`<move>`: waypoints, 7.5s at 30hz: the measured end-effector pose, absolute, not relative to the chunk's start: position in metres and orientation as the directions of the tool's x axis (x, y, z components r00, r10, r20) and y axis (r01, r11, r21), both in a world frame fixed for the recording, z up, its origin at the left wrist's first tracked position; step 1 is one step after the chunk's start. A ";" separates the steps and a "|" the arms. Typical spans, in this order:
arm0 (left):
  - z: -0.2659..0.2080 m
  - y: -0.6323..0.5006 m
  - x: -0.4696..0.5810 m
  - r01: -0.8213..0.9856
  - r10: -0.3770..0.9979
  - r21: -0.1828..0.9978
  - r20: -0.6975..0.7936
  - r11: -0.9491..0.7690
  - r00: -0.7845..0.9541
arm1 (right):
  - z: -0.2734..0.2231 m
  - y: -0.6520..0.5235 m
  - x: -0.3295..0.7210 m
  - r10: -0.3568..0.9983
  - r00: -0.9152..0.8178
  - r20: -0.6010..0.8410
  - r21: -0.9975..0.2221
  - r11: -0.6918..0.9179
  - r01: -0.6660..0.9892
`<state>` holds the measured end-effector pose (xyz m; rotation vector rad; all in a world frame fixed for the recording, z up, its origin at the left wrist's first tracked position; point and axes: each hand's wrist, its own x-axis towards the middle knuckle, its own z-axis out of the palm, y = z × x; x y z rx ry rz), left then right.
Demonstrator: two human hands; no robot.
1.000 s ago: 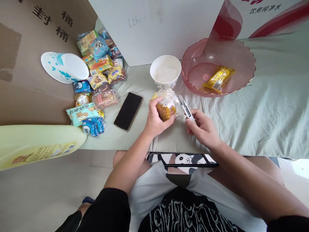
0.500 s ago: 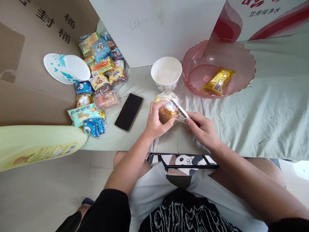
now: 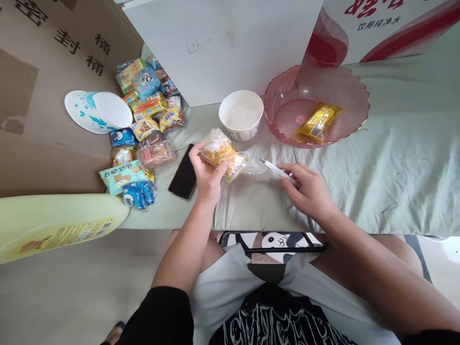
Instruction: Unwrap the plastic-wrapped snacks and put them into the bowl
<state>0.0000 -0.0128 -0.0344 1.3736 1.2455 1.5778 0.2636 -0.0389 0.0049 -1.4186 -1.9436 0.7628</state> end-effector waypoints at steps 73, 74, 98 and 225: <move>-0.020 -0.026 0.022 0.721 0.772 0.492 0.628 -0.488 0.094 | 0.002 -0.040 0.260 0.998 0.001 0.059 -0.994 0.059 0.089; -0.019 -0.027 0.024 0.725 0.778 0.457 0.604 -0.516 0.174 | 0.002 -0.041 0.260 0.997 -0.005 0.072 -0.993 0.072 0.089; -0.011 -0.028 0.027 0.670 0.811 0.503 0.519 -0.546 0.272 | 0.000 -0.044 0.252 0.988 -0.002 0.156 -0.954 0.151 0.259; -0.005 -0.011 -0.014 0.255 0.964 0.964 0.135 -0.075 -0.228 | 0.010 -0.031 0.297 0.959 0.232 0.159 -0.936 0.072 0.345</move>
